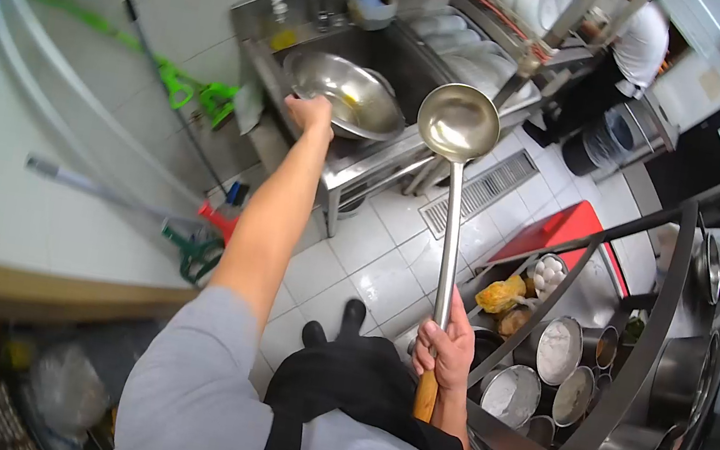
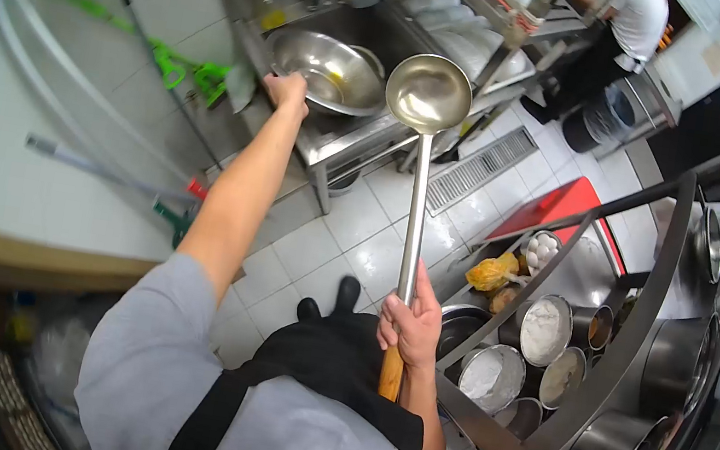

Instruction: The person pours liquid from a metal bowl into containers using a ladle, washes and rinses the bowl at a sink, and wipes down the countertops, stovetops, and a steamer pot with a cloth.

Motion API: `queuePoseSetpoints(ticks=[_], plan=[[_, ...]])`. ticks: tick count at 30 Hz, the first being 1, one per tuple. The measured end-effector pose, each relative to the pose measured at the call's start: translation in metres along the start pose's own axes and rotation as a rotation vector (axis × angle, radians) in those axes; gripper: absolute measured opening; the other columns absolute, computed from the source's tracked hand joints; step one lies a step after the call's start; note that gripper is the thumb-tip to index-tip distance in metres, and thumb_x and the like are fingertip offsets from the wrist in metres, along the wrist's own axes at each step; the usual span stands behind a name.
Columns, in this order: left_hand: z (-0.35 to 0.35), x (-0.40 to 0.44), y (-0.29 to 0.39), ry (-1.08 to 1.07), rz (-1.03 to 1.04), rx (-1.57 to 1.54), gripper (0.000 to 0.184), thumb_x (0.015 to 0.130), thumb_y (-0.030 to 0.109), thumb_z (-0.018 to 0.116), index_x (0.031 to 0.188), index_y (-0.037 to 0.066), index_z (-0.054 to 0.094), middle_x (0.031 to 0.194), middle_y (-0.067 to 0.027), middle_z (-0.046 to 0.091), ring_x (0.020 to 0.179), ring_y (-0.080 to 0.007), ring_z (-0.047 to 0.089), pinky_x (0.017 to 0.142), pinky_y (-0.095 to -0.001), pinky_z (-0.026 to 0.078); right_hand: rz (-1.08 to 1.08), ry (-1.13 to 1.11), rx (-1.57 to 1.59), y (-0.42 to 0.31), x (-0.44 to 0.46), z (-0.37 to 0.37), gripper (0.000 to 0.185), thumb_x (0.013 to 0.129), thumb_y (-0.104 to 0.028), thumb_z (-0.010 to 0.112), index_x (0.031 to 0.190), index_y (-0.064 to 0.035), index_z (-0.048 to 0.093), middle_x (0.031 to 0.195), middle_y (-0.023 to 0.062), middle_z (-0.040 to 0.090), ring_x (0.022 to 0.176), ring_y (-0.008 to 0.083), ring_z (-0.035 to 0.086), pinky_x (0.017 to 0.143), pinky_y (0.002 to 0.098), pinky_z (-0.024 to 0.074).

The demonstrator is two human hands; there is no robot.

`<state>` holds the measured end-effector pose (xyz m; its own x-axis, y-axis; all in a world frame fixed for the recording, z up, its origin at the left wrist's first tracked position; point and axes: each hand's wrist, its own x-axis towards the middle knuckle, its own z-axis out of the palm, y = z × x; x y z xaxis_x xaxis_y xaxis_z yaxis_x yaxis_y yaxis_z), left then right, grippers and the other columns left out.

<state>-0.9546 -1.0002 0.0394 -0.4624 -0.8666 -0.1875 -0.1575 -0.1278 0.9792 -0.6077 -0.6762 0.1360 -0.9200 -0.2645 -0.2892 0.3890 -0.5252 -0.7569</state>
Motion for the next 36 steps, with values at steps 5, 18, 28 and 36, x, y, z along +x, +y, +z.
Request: queuePoseSetpoints(ticks=[5,18,28,36], plan=[[0.090,0.052,-0.044,0.037,-0.452,-0.120,0.064,0.083,0.004,0.060,0.140,-0.007,0.033,0.135,-0.0309,0.051,0.126,-0.0405,0.055,0.102,-0.0444,0.051,-0.042,0.117,-0.069,-0.022,0.051,-0.019,0.076,0.093,0.003,0.056,0.159,-0.0110,0.022,0.065,0.0027,0.046,0.039,0.0091,0.041,0.034,0.0258,0.0385],[0.172,0.205,-0.111,-0.139,0.099,0.694,0.071,0.085,0.026,0.068,0.141,-0.007,0.038,0.137,-0.0356,0.048,0.125,-0.0496,0.050,0.108,-0.0519,0.042,0.222,0.115,-0.159,-0.064,0.249,-0.009,0.075,0.093,0.007,0.055,0.159,-0.0077,0.023,0.069,0.0038,0.051,0.041,0.0103,0.043,0.037,0.0276,0.0396],[0.288,0.354,-0.069,-0.301,-0.156,-0.192,0.051,0.098,0.044,0.058,0.116,-0.004,0.058,0.114,-0.0255,0.066,0.107,-0.0395,0.066,0.086,-0.0471,0.055,0.463,0.071,-0.309,-0.085,0.401,0.045,0.071,0.092,0.006,0.056,0.156,-0.0099,0.031,0.070,0.0046,0.053,0.041,0.0096,0.043,0.037,0.0268,0.0392],[0.220,0.311,-0.076,-0.461,-0.459,-0.368,0.037,0.102,0.035,0.058,0.111,0.000,0.065,0.086,-0.0089,0.068,0.062,-0.0126,0.057,0.057,-0.0252,0.045,0.703,0.099,-0.204,-0.083,0.529,0.063,0.041,0.090,0.001,0.057,0.130,0.0033,0.048,0.070,0.0037,0.050,0.045,0.0093,0.044,0.039,0.0291,0.0384]])
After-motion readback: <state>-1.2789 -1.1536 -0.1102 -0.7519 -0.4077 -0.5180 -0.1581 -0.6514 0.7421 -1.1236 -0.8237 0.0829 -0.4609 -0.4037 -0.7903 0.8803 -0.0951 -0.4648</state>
